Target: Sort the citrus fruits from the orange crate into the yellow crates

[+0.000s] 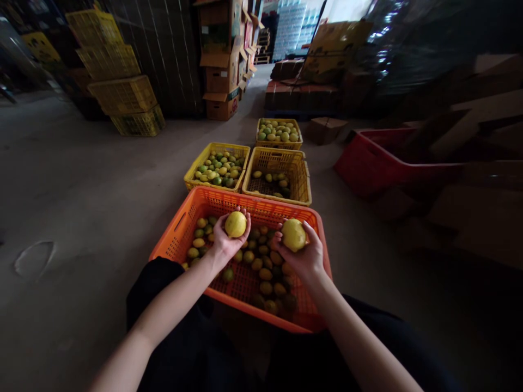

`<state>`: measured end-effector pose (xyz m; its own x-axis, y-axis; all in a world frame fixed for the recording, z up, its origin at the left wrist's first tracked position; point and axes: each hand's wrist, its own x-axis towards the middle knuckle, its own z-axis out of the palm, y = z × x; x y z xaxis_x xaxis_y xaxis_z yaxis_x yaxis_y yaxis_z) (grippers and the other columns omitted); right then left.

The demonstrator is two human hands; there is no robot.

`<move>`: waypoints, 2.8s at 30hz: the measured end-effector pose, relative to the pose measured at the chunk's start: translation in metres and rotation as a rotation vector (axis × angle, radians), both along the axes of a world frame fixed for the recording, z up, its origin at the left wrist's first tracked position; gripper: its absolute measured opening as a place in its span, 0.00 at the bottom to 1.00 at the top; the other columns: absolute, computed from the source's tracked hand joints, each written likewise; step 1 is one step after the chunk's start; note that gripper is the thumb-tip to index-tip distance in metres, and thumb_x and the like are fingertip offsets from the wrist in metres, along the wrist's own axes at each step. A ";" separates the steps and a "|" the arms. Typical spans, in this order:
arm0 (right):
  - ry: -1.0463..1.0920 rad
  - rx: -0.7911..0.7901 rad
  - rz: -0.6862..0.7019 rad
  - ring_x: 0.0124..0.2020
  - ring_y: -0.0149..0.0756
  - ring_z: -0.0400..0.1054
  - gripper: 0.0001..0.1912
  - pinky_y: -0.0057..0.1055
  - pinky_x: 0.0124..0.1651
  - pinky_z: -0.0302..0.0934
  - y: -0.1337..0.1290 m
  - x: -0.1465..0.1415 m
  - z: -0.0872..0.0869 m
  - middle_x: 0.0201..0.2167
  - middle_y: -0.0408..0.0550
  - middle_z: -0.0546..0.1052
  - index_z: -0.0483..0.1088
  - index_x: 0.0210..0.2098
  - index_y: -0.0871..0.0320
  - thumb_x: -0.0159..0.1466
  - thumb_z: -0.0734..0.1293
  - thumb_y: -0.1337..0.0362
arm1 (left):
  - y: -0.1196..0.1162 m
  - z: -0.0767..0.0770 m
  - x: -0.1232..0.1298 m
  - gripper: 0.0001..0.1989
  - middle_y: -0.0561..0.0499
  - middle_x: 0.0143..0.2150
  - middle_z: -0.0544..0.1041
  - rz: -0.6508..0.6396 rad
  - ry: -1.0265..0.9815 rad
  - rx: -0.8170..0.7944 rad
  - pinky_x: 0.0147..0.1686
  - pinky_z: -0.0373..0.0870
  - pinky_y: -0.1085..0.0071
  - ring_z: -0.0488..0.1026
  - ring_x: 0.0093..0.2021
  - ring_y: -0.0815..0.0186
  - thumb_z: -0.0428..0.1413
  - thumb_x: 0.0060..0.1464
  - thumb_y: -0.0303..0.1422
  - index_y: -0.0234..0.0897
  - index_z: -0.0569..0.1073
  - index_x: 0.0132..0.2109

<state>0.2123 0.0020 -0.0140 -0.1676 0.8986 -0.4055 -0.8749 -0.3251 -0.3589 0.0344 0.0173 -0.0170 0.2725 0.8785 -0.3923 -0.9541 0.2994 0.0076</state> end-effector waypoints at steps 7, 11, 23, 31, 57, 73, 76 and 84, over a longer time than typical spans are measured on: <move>0.035 0.043 0.016 0.27 0.34 0.67 0.14 0.31 0.28 0.66 0.001 0.000 -0.004 0.29 0.50 0.74 0.68 0.39 0.59 0.55 0.63 0.60 | 0.000 -0.001 0.000 0.13 0.44 0.34 0.77 0.015 -0.019 -0.012 0.39 0.74 0.67 0.74 0.44 0.59 0.49 0.49 0.27 0.30 0.75 0.39; 0.041 -0.001 0.006 0.28 0.34 0.67 0.13 0.30 0.28 0.66 0.000 -0.003 0.000 0.29 0.50 0.74 0.68 0.39 0.59 0.57 0.62 0.60 | 0.001 -0.003 0.000 0.12 0.45 0.34 0.77 0.004 -0.014 -0.012 0.39 0.74 0.67 0.74 0.42 0.60 0.49 0.49 0.27 0.31 0.75 0.38; -0.152 0.073 0.068 0.24 0.33 0.65 0.12 0.28 0.23 0.61 0.002 -0.006 -0.001 0.29 0.47 0.74 0.68 0.34 0.57 0.54 0.64 0.57 | 0.004 -0.009 0.000 0.13 0.45 0.34 0.77 -0.044 0.115 0.027 0.38 0.73 0.67 0.74 0.41 0.60 0.49 0.48 0.28 0.31 0.75 0.40; -1.012 0.459 0.010 0.45 0.40 0.66 0.21 0.37 0.44 0.64 -0.007 -0.024 -0.011 0.47 0.46 0.70 0.63 0.48 0.51 0.55 0.64 0.56 | 0.000 -0.038 0.032 0.13 0.49 0.31 0.74 -0.349 0.563 -0.119 0.38 0.70 0.60 0.72 0.32 0.64 0.48 0.53 0.38 0.37 0.72 0.40; -1.769 0.734 0.131 0.42 0.45 0.68 0.25 0.42 0.46 0.61 -0.009 -0.031 -0.028 0.42 0.50 0.72 0.67 0.45 0.53 0.48 0.70 0.59 | -0.011 -0.022 0.027 0.21 0.45 0.28 0.76 -0.244 0.338 0.088 0.39 0.71 0.64 0.75 0.37 0.57 0.53 0.48 0.49 0.32 0.72 0.27; -0.980 0.232 -0.119 0.26 0.31 0.63 0.16 0.27 0.26 0.60 0.004 -0.014 -0.015 0.27 0.42 0.72 0.71 0.32 0.57 0.51 0.69 0.52 | 0.006 -0.003 -0.006 0.16 0.47 0.39 0.77 -0.171 0.142 0.131 0.31 0.73 0.70 0.75 0.38 0.64 0.45 0.57 0.34 0.38 0.71 0.48; -0.729 0.150 -0.054 0.21 0.28 0.61 0.14 0.25 0.19 0.58 0.009 -0.015 -0.024 0.22 0.40 0.70 0.68 0.28 0.57 0.51 0.69 0.52 | 0.004 -0.001 -0.007 0.17 0.49 0.38 0.77 -0.216 0.127 0.130 0.29 0.73 0.71 0.75 0.35 0.65 0.46 0.55 0.33 0.38 0.71 0.49; -0.329 0.018 0.063 0.24 0.33 0.68 0.08 0.29 0.23 0.65 0.010 -0.013 -0.009 0.25 0.44 0.75 0.69 0.29 0.57 0.48 0.68 0.65 | 0.006 -0.005 -0.005 0.17 0.49 0.34 0.76 -0.242 0.132 0.070 0.28 0.72 0.72 0.74 0.33 0.65 0.48 0.52 0.31 0.36 0.71 0.49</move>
